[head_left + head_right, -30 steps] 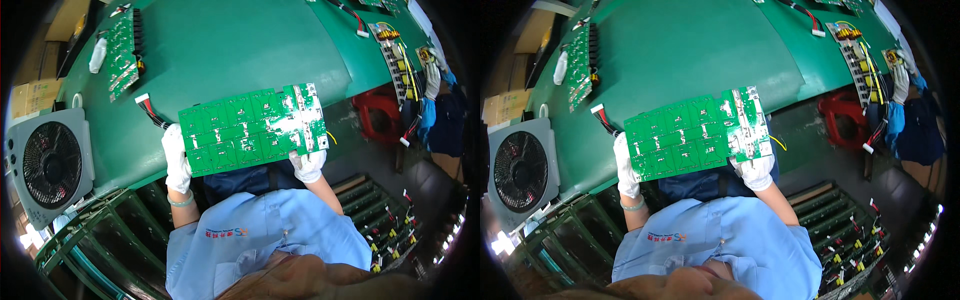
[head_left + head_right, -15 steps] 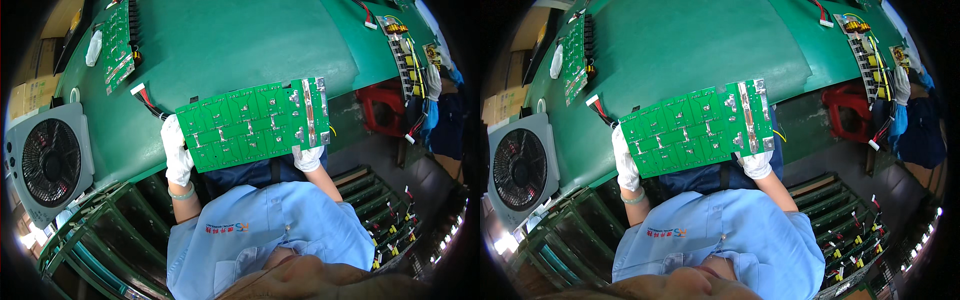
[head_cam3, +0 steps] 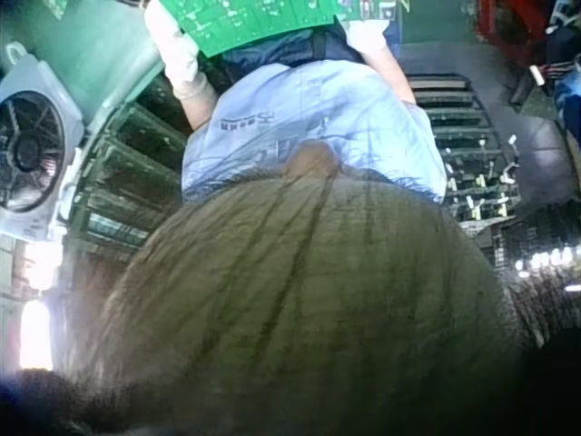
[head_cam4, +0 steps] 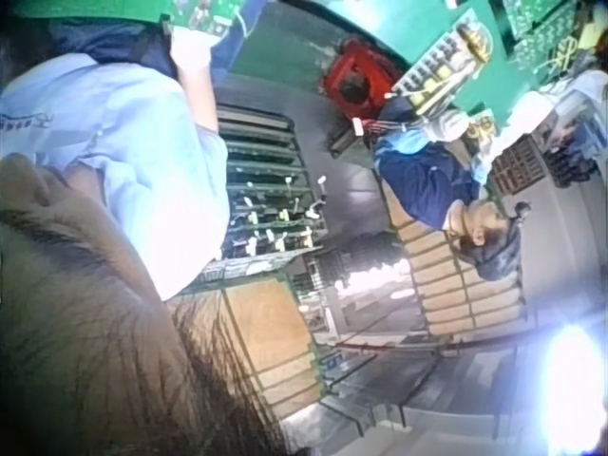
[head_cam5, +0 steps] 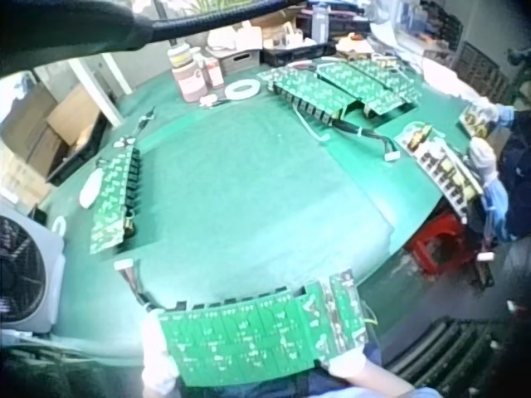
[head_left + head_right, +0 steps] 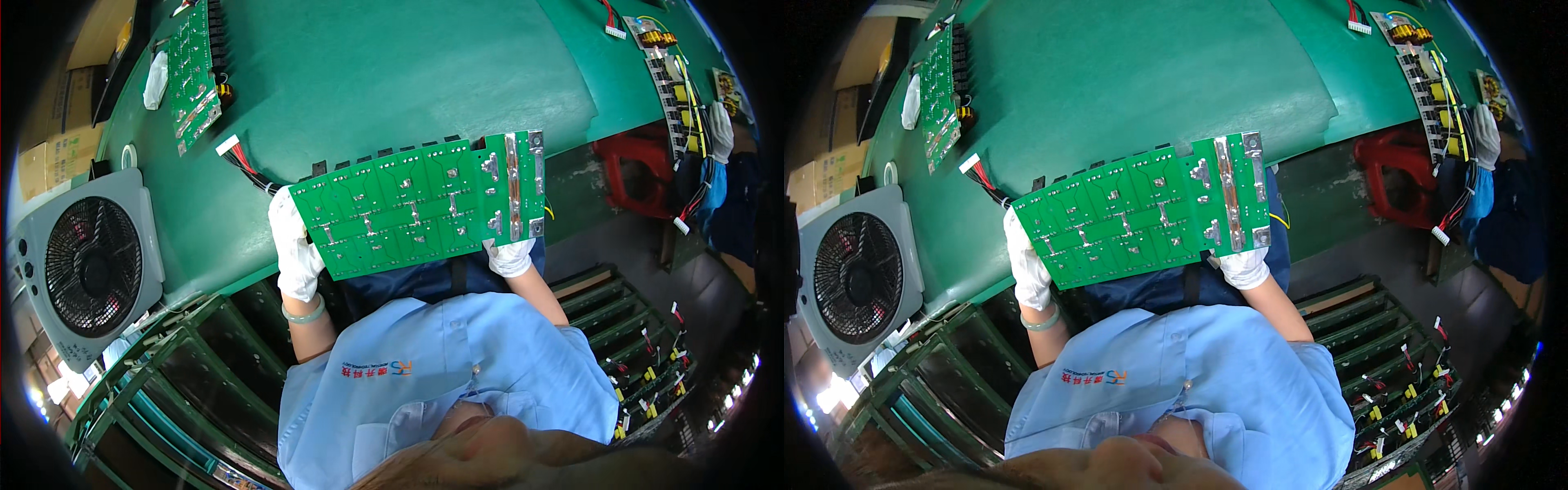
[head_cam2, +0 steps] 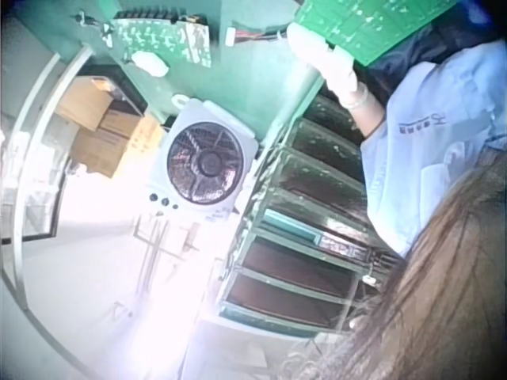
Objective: Manually assemble and inspect electronic components, including circuit boards and transformer units.
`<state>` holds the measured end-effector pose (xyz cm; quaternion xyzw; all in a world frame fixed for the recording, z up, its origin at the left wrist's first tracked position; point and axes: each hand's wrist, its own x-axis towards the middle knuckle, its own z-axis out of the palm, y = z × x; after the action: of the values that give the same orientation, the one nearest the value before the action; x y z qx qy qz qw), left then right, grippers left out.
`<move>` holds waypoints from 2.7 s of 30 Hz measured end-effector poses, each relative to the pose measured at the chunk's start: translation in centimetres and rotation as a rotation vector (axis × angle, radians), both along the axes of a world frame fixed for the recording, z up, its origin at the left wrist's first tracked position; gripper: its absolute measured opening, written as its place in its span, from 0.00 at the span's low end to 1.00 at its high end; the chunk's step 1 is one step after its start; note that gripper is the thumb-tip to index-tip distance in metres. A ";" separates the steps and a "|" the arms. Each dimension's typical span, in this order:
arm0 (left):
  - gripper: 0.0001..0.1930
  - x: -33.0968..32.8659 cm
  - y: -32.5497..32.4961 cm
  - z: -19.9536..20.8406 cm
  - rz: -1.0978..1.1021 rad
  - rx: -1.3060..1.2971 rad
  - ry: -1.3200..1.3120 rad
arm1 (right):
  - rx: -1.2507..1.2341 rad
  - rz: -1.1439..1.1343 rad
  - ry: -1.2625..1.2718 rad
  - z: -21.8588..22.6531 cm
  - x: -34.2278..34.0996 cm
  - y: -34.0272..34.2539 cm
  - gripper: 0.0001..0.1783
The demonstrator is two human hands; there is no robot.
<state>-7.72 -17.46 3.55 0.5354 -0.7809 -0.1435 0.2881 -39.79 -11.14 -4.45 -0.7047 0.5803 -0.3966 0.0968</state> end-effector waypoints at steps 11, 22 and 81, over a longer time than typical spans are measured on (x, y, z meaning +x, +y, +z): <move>0.13 -1.1 -0.5 0.2 0.096 0.143 0.258 | -0.011 -0.027 0.087 -1.2 -0.4 1.0 0.25; 0.06 -2.2 0.1 0.4 0.400 0.494 1.123 | -0.029 -0.004 0.145 -1.5 -0.6 1.4 0.25; 0.24 0.5 -1.0 -0.1 -0.086 -0.007 -0.043 | -0.033 0.331 0.626 18.4 -2.2 -9.7 0.16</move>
<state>-7.18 -18.45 3.46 0.5033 -0.8097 -0.1416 0.2665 -42.01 -20.86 13.92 -0.8779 0.4536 -0.1496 -0.0340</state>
